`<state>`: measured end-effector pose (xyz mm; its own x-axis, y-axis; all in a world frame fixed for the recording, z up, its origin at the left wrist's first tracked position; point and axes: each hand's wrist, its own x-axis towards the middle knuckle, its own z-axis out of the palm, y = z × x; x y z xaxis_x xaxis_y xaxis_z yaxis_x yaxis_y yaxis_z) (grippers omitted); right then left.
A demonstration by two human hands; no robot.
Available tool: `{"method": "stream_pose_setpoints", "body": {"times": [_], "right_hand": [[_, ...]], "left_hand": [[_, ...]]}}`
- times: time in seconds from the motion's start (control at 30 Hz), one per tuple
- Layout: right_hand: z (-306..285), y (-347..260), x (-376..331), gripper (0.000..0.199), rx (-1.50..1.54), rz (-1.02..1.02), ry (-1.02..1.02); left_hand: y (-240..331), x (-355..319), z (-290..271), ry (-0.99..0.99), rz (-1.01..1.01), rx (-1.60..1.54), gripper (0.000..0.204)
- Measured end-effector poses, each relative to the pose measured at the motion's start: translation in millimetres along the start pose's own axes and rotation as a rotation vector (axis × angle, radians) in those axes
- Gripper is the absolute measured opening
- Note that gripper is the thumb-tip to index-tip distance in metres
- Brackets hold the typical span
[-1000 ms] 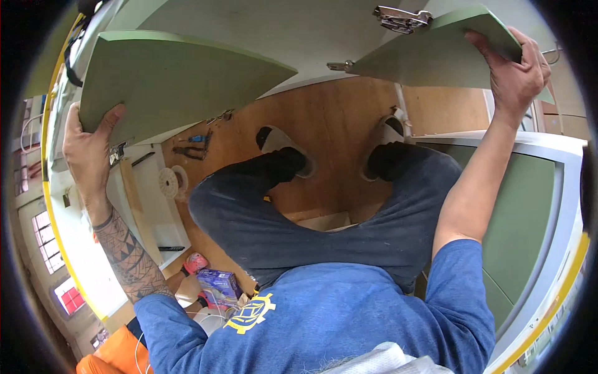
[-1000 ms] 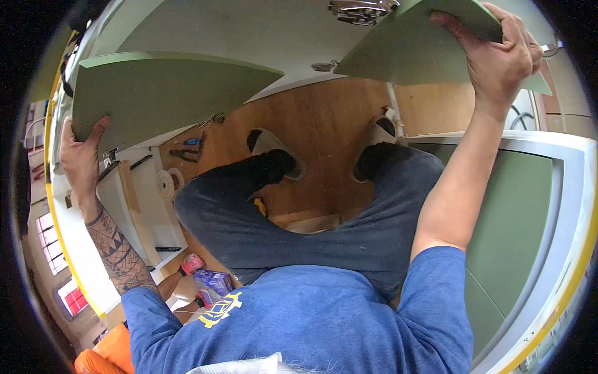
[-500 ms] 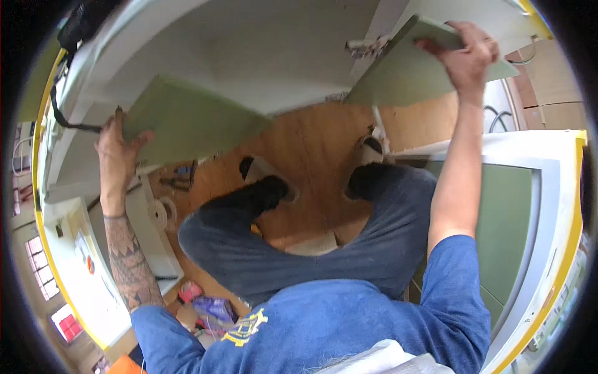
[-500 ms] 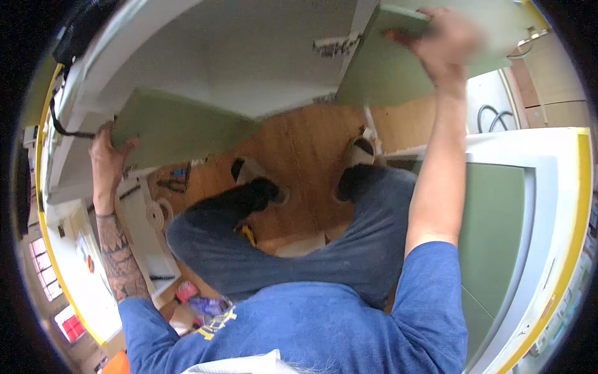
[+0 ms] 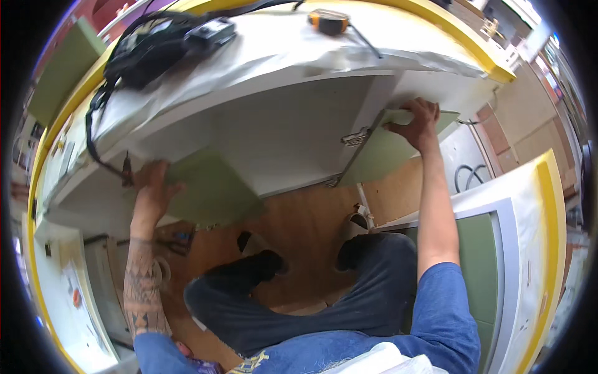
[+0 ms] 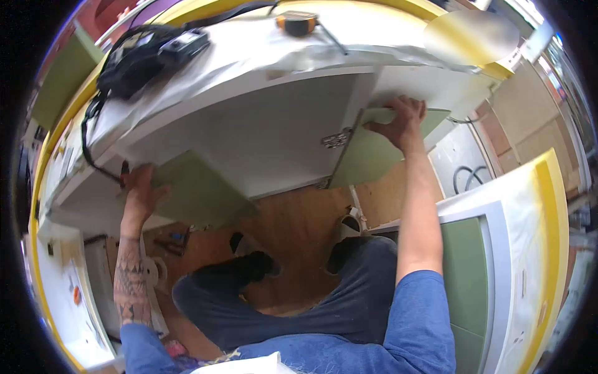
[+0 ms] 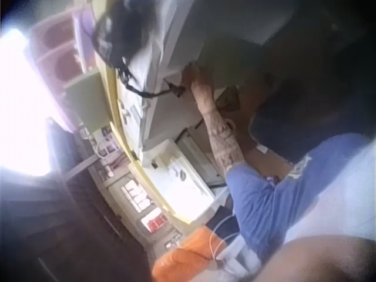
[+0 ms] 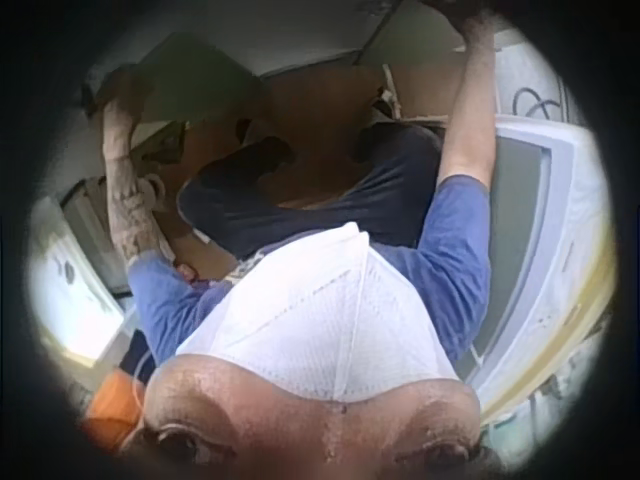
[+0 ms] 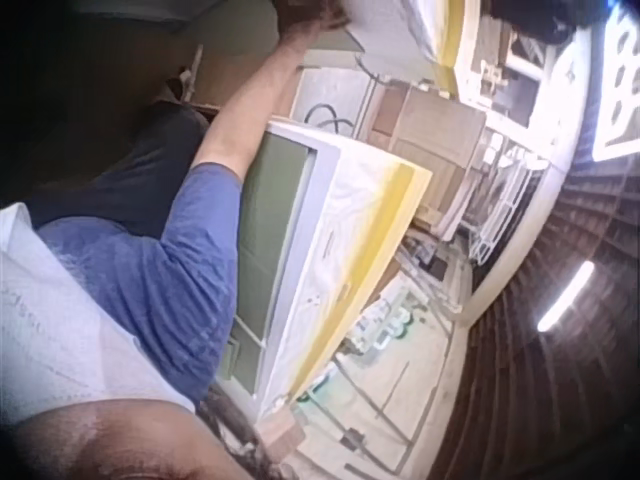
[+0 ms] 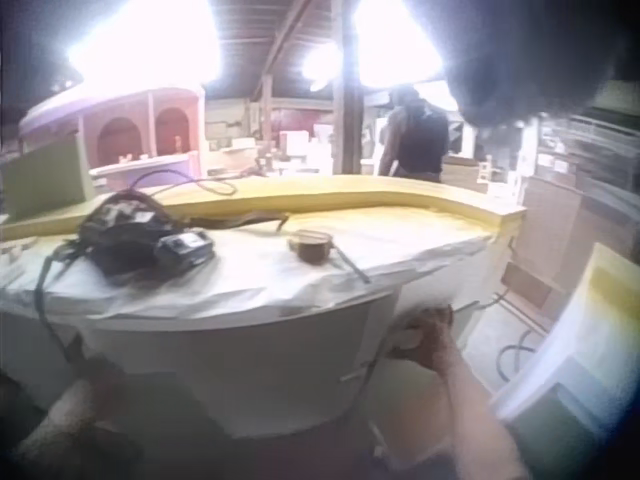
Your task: The person installs doors onto a wooden cabinet, measuring the cabinet opening, positioning the green door panels, and using a power drill to secure the hinges.
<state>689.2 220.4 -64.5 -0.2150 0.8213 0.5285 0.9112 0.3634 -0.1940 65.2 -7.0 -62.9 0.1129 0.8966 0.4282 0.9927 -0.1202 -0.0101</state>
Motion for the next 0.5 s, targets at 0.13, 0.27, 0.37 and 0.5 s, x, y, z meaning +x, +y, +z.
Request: {"method": "stream_pose_setpoints", "body": {"times": [0.13, 0.27, 0.37, 0.5], "right_hand": [[20.4, 8.7, 3.7, 0.066, -0.081, -0.043, 0.153], [36.3, 9.6, -13.1, 0.061, 0.094, -0.062, 0.339], [38.9, -6.8, -24.0, 0.057, 0.147, -0.012, 0.313], [32.9, -24.1, -43.8, 0.054, 0.004, 0.042, 0.265]], "left_hand": [[23.7, 37.3, 12.2, -0.075, -0.058, 0.071, 0.066], [32.4, 47.6, 18.9, -0.085, -0.162, 0.046, 0.069], [43.0, 39.9, 12.3, -0.074, -0.207, 0.044, 0.074], [59.6, 27.5, 15.7, -0.030, -0.309, 0.099, 0.083]]}}
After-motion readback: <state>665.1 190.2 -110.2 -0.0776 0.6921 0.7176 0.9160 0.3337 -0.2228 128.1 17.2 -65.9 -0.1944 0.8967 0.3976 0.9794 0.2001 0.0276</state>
